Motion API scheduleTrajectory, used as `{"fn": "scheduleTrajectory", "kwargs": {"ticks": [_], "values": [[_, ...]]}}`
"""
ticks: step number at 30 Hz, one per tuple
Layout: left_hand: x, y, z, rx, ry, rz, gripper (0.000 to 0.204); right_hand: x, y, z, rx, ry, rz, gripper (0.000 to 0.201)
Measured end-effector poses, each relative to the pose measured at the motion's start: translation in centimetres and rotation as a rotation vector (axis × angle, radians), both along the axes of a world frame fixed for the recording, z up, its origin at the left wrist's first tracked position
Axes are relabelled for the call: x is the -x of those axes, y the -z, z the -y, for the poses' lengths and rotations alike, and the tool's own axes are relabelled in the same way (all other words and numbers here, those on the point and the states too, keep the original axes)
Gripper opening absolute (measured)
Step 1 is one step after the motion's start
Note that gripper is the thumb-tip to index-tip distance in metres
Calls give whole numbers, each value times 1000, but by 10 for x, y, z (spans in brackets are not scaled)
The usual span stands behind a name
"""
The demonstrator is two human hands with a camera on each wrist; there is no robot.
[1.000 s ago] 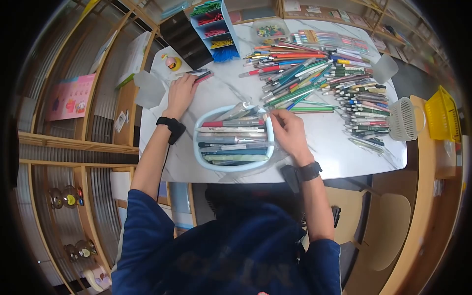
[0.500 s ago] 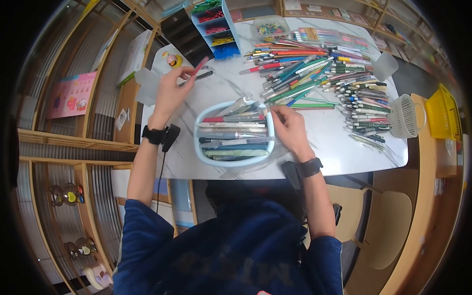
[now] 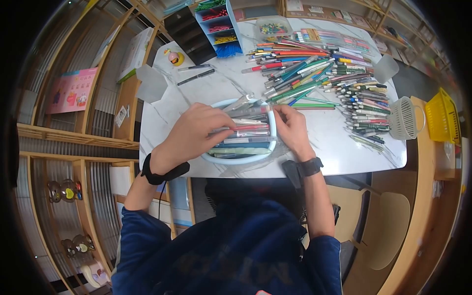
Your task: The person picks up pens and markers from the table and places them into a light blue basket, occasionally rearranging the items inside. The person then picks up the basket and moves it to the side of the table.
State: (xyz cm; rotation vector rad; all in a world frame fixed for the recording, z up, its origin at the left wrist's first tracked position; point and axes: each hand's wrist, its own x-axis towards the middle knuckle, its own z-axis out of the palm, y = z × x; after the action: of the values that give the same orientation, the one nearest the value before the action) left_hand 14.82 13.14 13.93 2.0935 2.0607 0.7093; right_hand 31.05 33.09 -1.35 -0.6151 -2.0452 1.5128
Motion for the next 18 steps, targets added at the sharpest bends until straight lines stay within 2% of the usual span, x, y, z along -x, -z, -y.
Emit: {"fn": "scheduleTrajectory", "kwargs": {"ticks": [9,12,15,18], "values": [[-2,4,-4,-66,7,47,11,2,11,-1,46,10,-33,22],[12,-6,-3,-126,-43,97,13,1,9,-1,37,10,-18,23],[42,-2,-8,-187,-256,251,15,3,12,-1,50,20,-47,23],[90,26,-19,-248,-442,214,22,4,16,-1,59,25,-42,24]]}}
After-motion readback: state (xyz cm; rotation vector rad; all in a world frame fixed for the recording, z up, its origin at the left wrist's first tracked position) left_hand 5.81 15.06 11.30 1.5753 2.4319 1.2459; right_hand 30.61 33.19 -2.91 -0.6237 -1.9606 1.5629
